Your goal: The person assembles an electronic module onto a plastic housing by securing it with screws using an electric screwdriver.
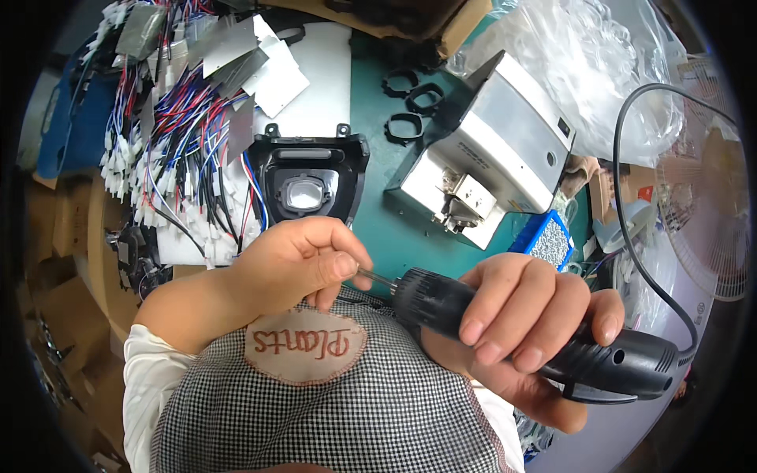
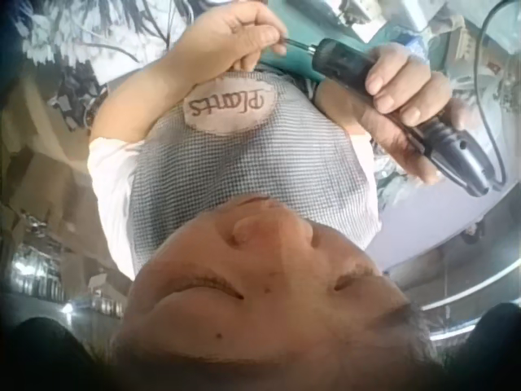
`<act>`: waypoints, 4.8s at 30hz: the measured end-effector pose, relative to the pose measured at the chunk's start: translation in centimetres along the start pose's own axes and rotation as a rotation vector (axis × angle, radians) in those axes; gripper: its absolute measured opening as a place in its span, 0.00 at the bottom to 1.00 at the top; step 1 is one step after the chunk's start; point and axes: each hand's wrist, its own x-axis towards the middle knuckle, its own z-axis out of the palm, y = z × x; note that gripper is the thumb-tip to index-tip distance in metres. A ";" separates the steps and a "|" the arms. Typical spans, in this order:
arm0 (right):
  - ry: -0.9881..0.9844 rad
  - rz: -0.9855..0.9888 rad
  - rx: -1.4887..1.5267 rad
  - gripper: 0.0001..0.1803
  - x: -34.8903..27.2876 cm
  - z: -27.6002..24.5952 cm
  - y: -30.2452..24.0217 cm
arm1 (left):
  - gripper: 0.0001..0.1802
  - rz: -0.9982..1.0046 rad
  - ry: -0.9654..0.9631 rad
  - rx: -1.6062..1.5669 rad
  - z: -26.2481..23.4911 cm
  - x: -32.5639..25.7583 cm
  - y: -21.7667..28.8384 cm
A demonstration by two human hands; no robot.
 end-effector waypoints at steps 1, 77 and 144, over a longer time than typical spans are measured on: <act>0.002 -0.002 0.006 0.31 -0.2 0.1 0.4 | 0.11 0.053 0.007 0.000 0.0 -0.3 -0.1; -0.427 0.060 -0.262 0.42 0.3 -2.4 8.4 | 0.39 0.653 0.657 1.612 -4.5 0.8 1.3; 0.044 0.105 0.107 0.30 0.1 1.5 0.9 | 0.10 0.323 -0.037 0.165 -0.9 -1.7 -1.1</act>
